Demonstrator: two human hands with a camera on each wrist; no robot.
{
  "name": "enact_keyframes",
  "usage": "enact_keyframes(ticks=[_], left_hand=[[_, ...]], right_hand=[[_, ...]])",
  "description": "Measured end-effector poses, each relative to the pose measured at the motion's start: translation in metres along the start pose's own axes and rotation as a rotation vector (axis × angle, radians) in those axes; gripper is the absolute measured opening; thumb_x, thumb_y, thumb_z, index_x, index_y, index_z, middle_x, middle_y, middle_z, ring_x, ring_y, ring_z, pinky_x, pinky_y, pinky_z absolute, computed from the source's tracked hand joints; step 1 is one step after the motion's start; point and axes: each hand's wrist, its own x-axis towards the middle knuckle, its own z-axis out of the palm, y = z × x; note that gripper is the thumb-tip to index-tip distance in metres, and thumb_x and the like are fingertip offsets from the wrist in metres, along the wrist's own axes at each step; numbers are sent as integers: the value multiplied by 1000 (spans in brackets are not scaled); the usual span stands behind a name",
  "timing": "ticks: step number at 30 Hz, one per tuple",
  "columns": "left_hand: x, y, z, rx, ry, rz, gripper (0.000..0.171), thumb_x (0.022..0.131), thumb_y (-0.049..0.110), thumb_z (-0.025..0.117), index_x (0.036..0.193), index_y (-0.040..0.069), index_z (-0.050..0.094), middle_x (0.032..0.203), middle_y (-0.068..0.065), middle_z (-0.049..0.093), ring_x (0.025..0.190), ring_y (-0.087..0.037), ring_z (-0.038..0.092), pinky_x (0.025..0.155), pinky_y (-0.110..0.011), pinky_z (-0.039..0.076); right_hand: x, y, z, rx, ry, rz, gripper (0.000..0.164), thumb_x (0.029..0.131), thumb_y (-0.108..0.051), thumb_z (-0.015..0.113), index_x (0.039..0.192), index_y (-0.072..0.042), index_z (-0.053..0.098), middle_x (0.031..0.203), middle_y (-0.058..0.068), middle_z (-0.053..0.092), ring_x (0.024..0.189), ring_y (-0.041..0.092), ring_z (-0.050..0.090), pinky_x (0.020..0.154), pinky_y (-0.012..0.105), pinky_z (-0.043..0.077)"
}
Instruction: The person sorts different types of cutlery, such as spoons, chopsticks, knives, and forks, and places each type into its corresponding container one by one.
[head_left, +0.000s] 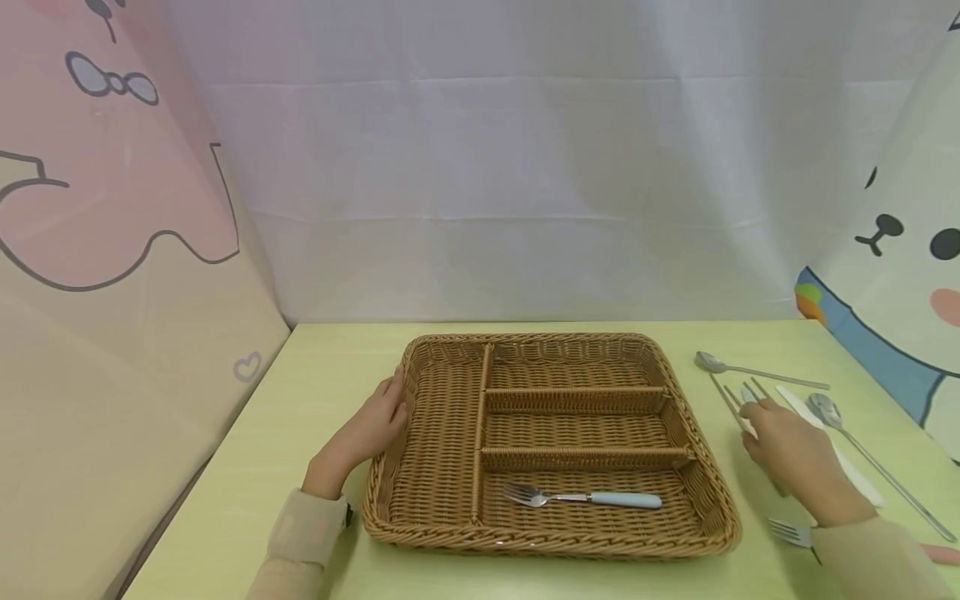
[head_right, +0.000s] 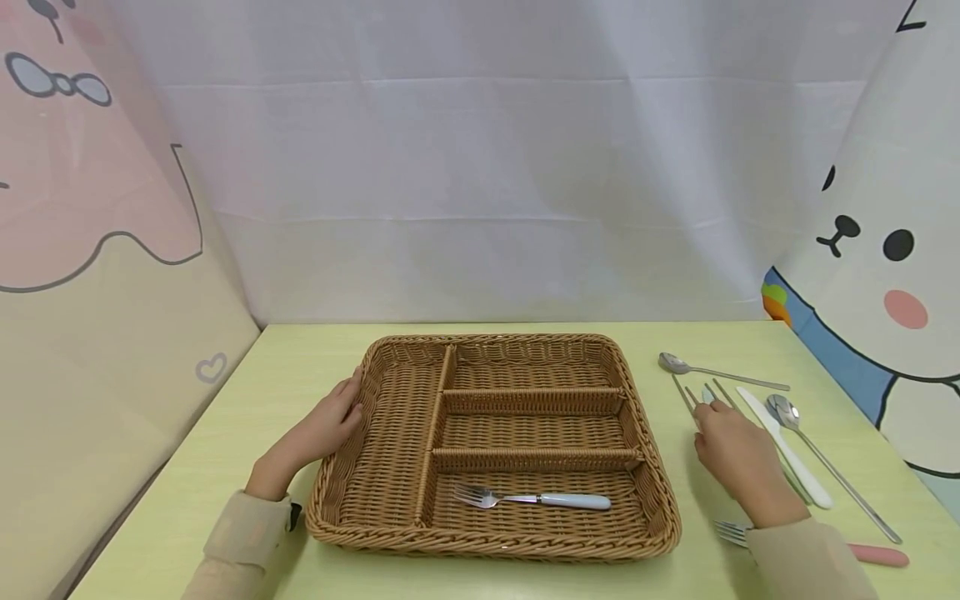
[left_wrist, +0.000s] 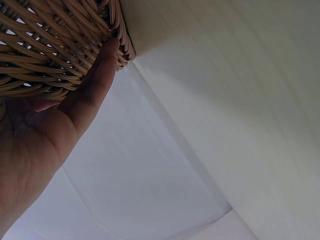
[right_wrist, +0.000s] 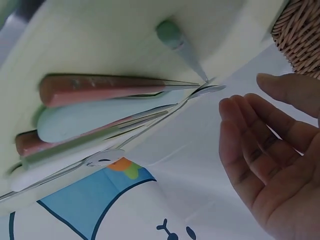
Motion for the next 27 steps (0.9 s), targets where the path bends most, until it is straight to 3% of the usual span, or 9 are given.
enact_keyframes(ticks=[8,18,27], left_hand=[[0,1,0,-3,0,-2,60,96,9,34,141,-10,0,141,-37,19,127,-46,26,99,-58,35],[0,0,0,-3,6,0,60,96,9,35,141,-10,0,141,-37,21,127,-46,26,100,-58,35],[0,0,0,-3,5,-4,60,96,10,35,141,-10,0,141,-37,20,127,-46,26,100,-58,34]], right_hand=[[1,9,4,23,-126,65,3,76,1,60,77,2,57,70,17,57,60,30,54,46,48,49],[3,14,8,47,-242,99,13,82,6,49,70,1,52,63,9,52,54,20,46,47,41,44],[4,15,12,68,-212,59,9,76,10,49,70,3,48,62,11,52,56,24,49,50,42,46]])
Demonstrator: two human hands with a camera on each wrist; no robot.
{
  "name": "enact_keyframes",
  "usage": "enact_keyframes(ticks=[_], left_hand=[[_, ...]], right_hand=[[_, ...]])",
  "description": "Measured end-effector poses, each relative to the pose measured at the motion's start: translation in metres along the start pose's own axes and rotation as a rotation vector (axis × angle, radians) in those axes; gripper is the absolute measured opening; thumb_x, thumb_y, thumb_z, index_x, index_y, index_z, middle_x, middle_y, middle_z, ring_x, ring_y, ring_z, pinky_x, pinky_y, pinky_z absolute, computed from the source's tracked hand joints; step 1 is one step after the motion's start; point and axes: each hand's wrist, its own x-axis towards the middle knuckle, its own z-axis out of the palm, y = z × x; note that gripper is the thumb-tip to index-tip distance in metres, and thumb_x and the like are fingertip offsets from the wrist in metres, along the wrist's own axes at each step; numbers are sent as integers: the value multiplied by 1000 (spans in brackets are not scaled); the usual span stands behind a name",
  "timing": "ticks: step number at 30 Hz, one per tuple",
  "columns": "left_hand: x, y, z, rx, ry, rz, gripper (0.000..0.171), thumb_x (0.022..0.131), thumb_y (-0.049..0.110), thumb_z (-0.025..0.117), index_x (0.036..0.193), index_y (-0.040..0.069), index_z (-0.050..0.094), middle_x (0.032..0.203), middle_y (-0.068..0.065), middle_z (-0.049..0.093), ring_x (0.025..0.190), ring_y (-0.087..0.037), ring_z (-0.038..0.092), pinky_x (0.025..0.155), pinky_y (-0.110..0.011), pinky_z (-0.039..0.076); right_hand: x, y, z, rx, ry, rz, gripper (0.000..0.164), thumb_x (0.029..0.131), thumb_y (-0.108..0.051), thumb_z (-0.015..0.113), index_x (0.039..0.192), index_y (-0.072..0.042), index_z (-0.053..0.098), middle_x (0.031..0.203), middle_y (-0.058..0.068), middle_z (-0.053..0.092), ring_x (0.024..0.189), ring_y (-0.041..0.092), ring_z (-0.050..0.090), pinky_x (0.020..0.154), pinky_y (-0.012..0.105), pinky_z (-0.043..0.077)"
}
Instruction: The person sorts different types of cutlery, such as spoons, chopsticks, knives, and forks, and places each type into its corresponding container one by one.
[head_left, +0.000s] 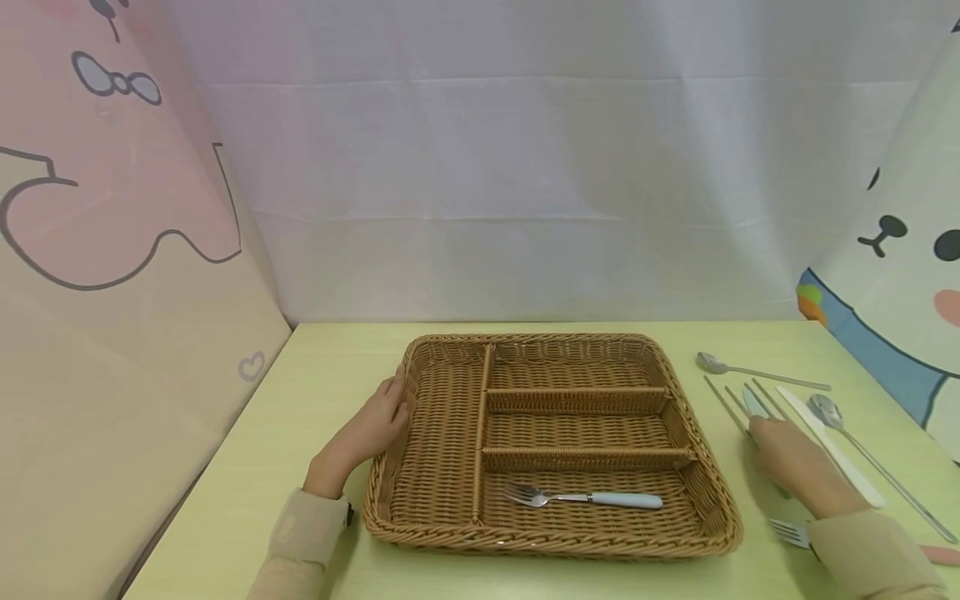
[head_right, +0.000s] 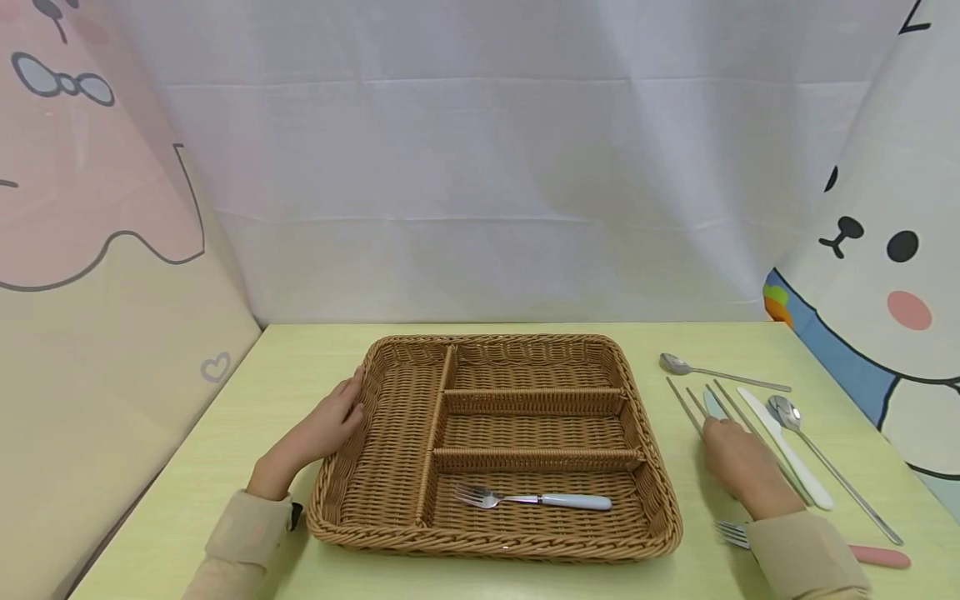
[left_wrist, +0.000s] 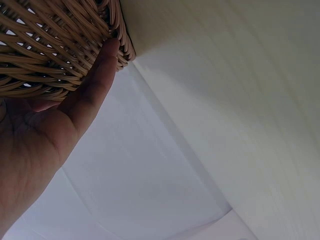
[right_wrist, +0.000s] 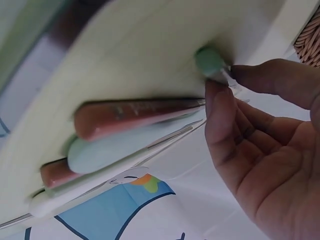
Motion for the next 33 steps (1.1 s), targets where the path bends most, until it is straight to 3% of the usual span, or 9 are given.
enact_keyframes(ticks=[6,15,23,27,33], left_hand=[[0,0,0,11,3,6,60,96,10,35,141,-11,0,140,-38,21,126,-46,28,99,-58,35],[0,1,-1,7,1,3,60,96,9,35,141,-11,1,140,-39,21,127,-47,26,100,-59,34],[0,1,-1,5,-2,0,60,96,9,35,141,-11,0,141,-38,20,127,-47,25,100,-59,34],[0,1,-1,3,-1,1,60,96,9,35,141,-11,0,140,-38,21,128,-47,25,100,-58,34],[0,2,-1,12,3,5,59,96,8,35,140,-12,1,140,-39,21,127,-47,26,100,-58,34]], right_hand=[[-2,2,4,-14,48,-36,9,74,10,50,70,3,45,60,10,50,55,28,51,50,45,48],[1,6,5,-32,52,-17,7,69,10,51,68,4,48,64,12,49,56,25,48,50,45,47],[2,2,-2,25,115,-4,11,64,7,50,75,4,50,68,13,51,55,22,45,45,41,44],[2,-5,-9,48,163,-8,19,64,6,50,83,9,52,74,19,53,57,22,46,45,40,46],[2,-25,-19,17,292,-84,21,63,6,50,83,8,53,76,21,56,56,21,48,42,35,43]])
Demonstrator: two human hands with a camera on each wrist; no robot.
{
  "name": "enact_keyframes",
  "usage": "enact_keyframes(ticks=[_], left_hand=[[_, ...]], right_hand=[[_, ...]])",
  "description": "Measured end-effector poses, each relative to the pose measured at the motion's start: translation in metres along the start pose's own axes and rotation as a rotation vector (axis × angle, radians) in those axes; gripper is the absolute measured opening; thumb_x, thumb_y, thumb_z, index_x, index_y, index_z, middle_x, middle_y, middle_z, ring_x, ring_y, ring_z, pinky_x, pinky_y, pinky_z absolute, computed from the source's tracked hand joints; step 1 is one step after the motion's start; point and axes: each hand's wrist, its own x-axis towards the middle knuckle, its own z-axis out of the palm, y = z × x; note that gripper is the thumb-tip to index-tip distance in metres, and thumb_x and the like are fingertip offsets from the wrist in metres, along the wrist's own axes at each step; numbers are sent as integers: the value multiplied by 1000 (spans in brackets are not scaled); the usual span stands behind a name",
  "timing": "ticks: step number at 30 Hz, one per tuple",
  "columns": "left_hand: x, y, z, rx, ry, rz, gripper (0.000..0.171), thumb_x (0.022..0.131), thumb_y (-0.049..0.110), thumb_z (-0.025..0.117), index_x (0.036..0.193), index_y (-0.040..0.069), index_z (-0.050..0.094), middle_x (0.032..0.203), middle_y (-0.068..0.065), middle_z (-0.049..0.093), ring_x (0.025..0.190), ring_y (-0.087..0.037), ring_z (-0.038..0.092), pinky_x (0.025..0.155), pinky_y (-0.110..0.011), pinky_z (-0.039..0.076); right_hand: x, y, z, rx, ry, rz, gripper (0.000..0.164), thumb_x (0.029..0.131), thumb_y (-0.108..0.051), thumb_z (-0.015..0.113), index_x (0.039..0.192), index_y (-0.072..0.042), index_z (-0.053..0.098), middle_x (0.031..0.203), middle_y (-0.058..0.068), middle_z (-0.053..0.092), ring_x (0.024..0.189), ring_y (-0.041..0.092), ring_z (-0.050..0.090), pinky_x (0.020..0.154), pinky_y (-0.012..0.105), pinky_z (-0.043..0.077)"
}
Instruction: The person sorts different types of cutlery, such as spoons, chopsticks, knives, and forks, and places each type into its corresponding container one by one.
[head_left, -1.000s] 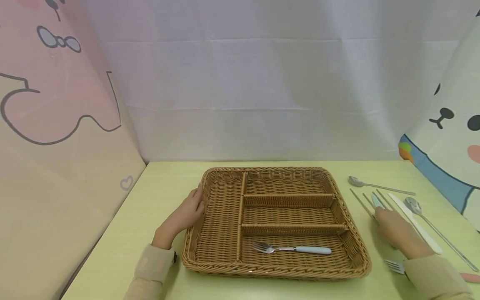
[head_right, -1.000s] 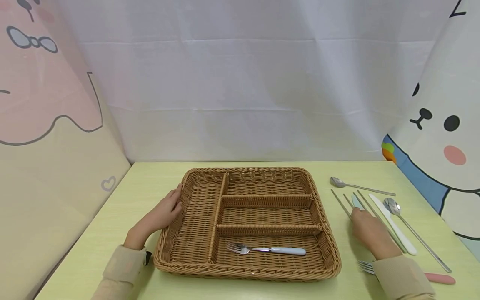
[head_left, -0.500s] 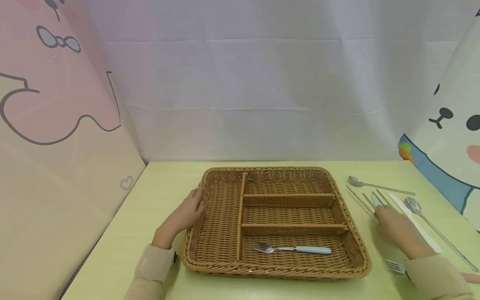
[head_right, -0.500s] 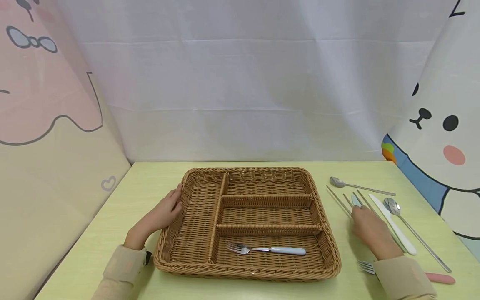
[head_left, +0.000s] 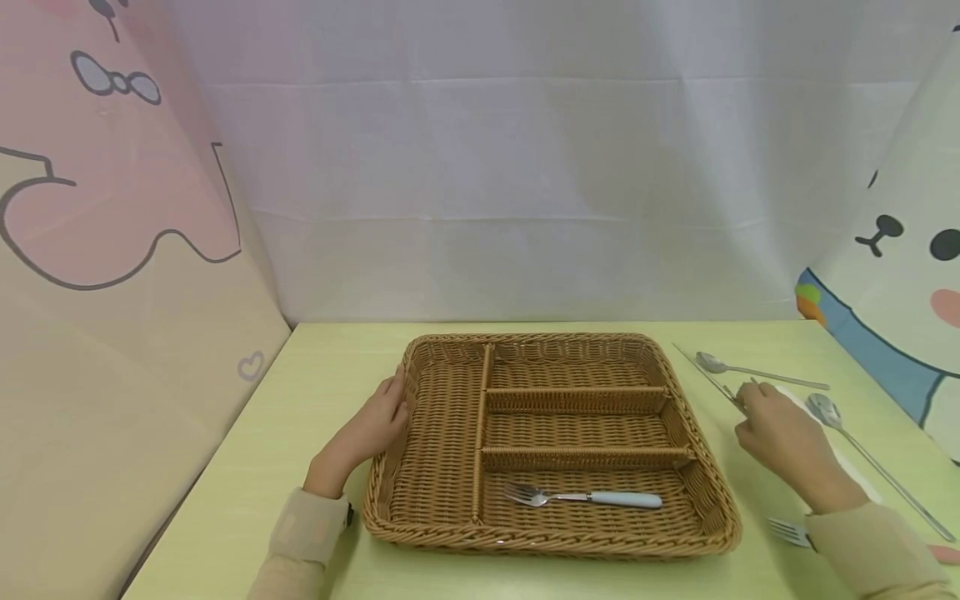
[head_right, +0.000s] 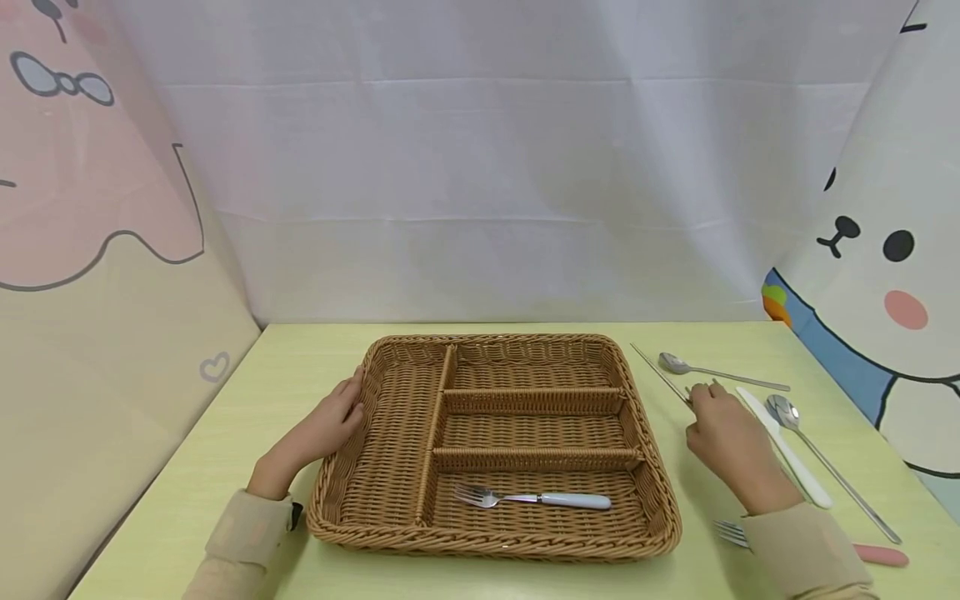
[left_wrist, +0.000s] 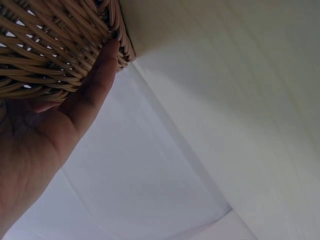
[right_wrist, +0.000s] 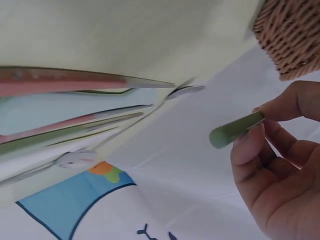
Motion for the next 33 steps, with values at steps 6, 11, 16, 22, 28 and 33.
enact_keyframes(ticks=[6,11,16,22,28,33], left_hand=[[0,0,0,-7,-5,-6,60,96,9,34,141,-11,0,140,-39,21,127,-47,26,99,-58,35],[-1,0,-1,-6,-6,-10,60,96,9,34,141,-11,0,140,-39,21,126,-47,27,99,-59,35],[0,0,0,-2,-9,-14,60,96,10,35,141,-10,0,141,-38,21,127,-47,26,100,-59,34],[1,-1,0,10,-4,-11,60,96,10,35,141,-10,1,141,-38,22,127,-46,27,100,-58,35],[1,-2,1,9,4,-7,60,96,9,36,142,-9,1,140,-38,22,126,-46,28,99,-58,35],[0,-1,1,3,1,-13,60,96,9,35,142,-9,0,141,-37,22,127,-45,28,99,-57,36]], right_hand=[[6,-22,-7,-2,90,-58,23,65,8,49,87,6,55,74,16,54,53,18,45,38,32,38],[10,-38,-8,-22,187,-176,24,63,12,52,85,4,56,75,14,54,53,17,42,35,27,33],[13,-52,-9,-49,206,-276,27,61,14,55,86,2,56,77,12,53,54,13,37,35,22,29],[17,-68,-10,-80,174,-345,28,62,14,60,86,1,54,69,4,41,55,12,30,36,22,28],[21,-82,-9,-94,100,-349,22,69,8,62,85,-3,54,69,3,46,57,13,38,34,22,32],[24,-90,-5,-90,59,-363,23,70,12,57,87,-3,58,73,7,56,63,19,49,38,26,42]])
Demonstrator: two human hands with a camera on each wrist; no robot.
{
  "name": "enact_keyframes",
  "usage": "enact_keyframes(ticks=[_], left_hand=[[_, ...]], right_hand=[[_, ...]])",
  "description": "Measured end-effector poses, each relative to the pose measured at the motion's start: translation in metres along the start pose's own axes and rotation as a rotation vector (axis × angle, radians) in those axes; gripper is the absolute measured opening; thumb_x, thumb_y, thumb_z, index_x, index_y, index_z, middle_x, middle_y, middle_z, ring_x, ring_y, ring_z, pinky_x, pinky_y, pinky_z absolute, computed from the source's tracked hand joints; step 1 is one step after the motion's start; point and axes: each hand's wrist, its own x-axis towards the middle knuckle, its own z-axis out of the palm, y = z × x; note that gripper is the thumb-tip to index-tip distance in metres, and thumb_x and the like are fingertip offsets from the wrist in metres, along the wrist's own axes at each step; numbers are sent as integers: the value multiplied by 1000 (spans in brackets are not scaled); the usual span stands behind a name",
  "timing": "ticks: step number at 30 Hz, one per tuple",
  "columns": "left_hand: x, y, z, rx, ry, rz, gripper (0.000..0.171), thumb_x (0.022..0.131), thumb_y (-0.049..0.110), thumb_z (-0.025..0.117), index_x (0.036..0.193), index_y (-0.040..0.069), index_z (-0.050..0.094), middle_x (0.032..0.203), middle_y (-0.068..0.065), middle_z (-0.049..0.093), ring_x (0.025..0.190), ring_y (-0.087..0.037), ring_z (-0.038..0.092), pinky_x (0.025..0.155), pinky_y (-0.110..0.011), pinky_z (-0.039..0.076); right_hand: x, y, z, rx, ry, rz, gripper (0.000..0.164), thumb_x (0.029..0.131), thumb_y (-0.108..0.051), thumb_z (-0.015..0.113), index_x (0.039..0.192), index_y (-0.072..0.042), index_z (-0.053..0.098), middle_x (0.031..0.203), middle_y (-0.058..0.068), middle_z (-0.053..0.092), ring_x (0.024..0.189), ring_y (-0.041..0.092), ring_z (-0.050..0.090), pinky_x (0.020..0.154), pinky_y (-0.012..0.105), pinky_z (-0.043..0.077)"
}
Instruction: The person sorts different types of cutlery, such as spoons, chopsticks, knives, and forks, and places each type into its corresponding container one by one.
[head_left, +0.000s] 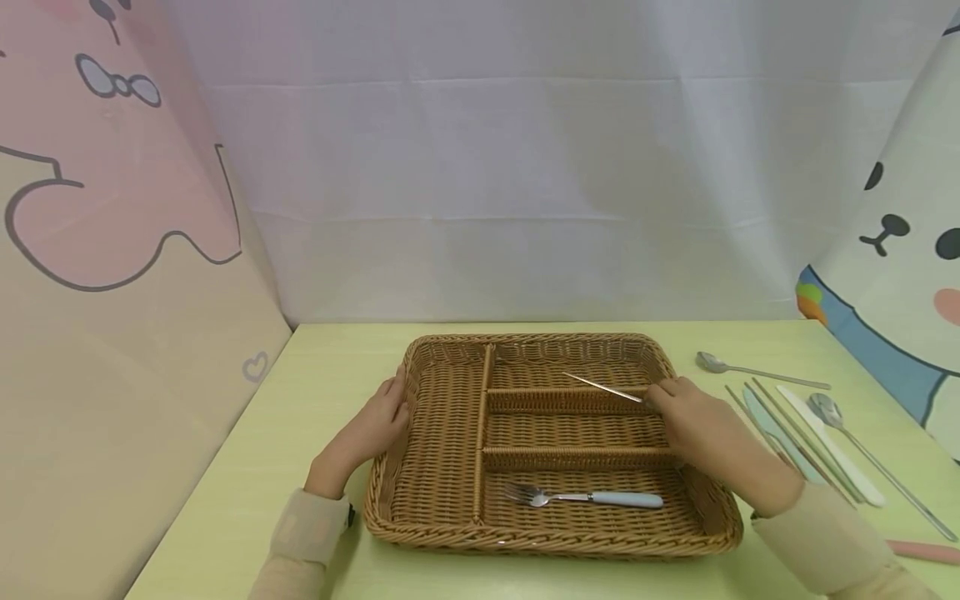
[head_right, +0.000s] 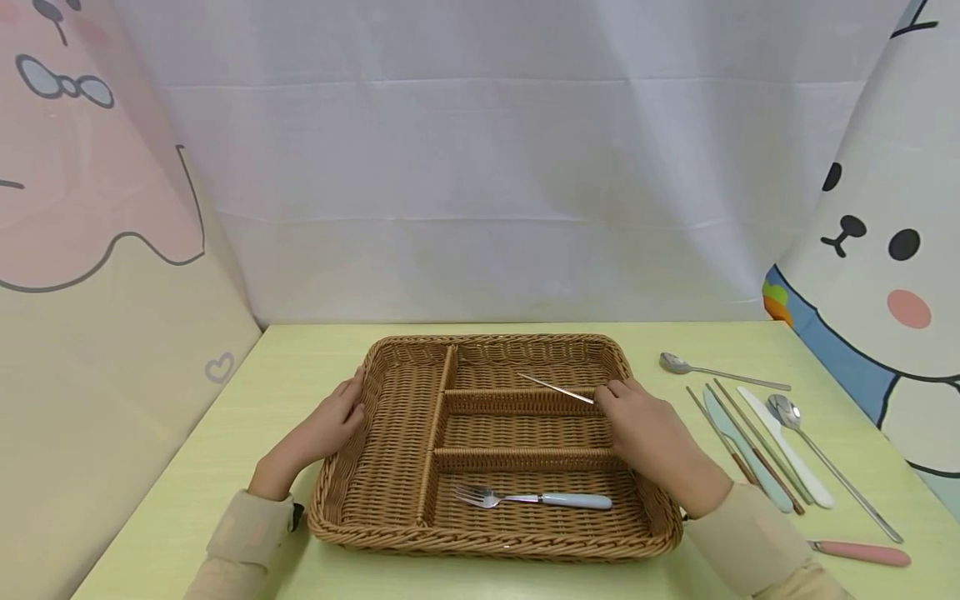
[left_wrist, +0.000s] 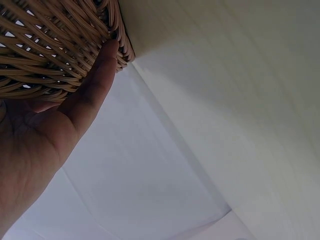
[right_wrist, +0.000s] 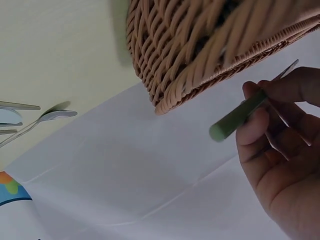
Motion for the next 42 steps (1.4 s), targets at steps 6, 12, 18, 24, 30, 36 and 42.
enact_keyframes(ticks=[6,12,18,24,30,36,42], left_hand=[[0,0,0,12,1,-1,60,96,9,35,142,-9,1,141,-37,22,127,-46,28,99,-58,36],[1,0,0,9,3,6,60,96,9,36,142,-9,1,141,-37,22,126,-46,28,99,-58,36],[1,0,0,9,7,13,60,95,9,36,141,-10,1,140,-38,23,126,-46,28,99,-58,36],[0,1,0,3,5,10,60,96,9,36,141,-10,1,140,-37,24,126,-45,29,99,-58,36],[0,1,0,2,5,10,60,96,9,36,141,-10,1,140,-38,23,127,-46,28,99,-58,35],[0,1,0,6,9,14,60,96,9,36,141,-10,2,140,-38,24,126,-46,29,99,-58,36],[0,1,0,11,7,10,60,96,9,36,141,-10,2,140,-38,23,126,-46,29,99,-58,36]], right_hand=[[5,-6,4,5,-31,-33,26,67,12,61,87,-3,60,81,8,62,73,24,55,46,30,49],[9,-11,8,-7,-52,-70,30,64,15,62,87,-5,64,87,10,65,76,26,56,48,33,51],[11,-14,13,-2,-99,-95,28,66,14,64,87,-6,64,85,9,64,81,27,59,56,36,56],[11,-13,20,12,-138,-83,28,67,14,64,83,-9,64,79,4,64,77,24,57,38,25,41],[12,-11,23,31,-154,-86,27,69,13,66,82,-10,64,79,5,66,83,29,60,36,26,42],[14,-12,23,40,-213,-69,24,72,10,66,76,-12,57,75,6,64,80,31,61,38,28,40],[13,-11,24,66,-229,-88,28,71,9,67,64,-16,59,66,-4,54,62,15,48,43,26,43]])
